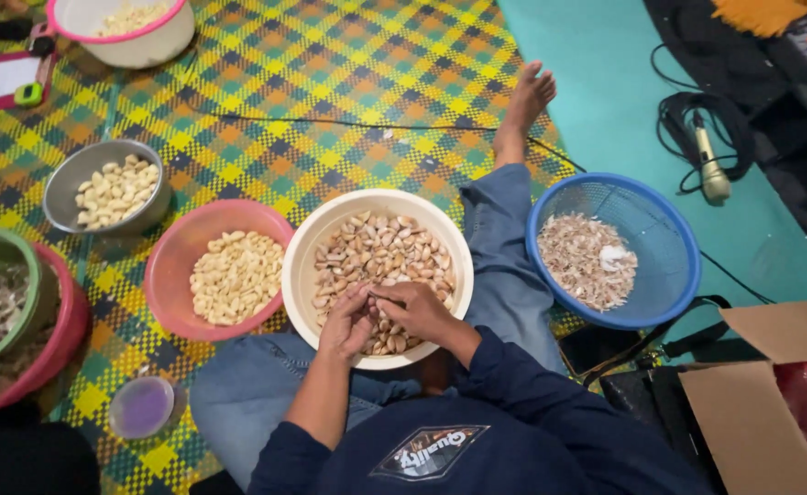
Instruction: A person sits on the floor and manually peels garlic cloves, separating the skins from the peeled cloves into different bowls.
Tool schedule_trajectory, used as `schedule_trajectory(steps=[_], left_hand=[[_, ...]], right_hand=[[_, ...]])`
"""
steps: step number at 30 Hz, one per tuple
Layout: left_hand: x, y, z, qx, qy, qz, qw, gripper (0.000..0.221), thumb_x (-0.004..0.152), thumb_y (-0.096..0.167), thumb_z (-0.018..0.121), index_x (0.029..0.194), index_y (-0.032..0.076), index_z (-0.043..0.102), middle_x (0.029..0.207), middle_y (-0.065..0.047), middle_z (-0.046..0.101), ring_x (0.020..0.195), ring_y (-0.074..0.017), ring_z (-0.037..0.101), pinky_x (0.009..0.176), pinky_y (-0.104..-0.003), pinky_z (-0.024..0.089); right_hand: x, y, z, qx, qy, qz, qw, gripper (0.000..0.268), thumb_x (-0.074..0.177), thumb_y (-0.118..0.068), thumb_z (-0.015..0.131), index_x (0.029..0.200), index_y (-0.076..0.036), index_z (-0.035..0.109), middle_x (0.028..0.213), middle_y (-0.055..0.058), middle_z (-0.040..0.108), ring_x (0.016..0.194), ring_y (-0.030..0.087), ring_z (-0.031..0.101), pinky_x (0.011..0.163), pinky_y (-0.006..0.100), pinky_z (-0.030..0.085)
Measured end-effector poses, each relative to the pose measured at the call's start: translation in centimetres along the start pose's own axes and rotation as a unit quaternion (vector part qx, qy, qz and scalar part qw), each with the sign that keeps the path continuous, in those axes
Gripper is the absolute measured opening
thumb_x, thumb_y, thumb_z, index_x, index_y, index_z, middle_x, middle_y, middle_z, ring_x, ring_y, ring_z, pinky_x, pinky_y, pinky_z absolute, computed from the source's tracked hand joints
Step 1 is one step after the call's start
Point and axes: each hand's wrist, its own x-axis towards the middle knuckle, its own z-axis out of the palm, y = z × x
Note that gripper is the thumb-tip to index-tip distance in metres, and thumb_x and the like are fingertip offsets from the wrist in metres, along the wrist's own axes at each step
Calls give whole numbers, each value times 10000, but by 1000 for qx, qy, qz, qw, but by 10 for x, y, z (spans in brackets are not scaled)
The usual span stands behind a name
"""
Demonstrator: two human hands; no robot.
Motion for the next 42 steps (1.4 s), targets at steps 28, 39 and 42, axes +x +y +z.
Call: schedule_trajectory(steps=[28, 39, 42], left_hand=[[-3, -7, 0, -6, -5, 42, 999, 141, 947, 31, 718, 1082, 71, 728, 951, -145, 767, 758, -212, 752, 705, -295, 652], [8, -13, -16, 3, -40, 68, 997, 145, 970, 2, 688, 1112, 26, 705, 1006, -190, 746, 819, -254, 742, 731, -327, 666], [7, -16, -18, 11, -15, 62, 998, 188, 956, -4, 707, 1140, 31, 687, 1032, -202, 752, 789, -252, 756, 720, -340, 670]], right_hand=[[0, 20, 10, 20, 19, 68, 997, 292, 899, -177, 758, 1188, -156, 795, 1089, 135, 791, 1081, 315, 727, 943, 407, 569], [2, 23, 19, 16, 6, 85, 996, 307, 905, -227, 771, 1211, -199, 779, 1134, 137, 775, 1137, 362, 693, 968, 447, 551], [2, 35, 21, 13, 7, 98, 995, 278, 905, -273, 785, 1174, -205, 787, 1101, 127, 780, 1112, 332, 705, 962, 439, 558]])
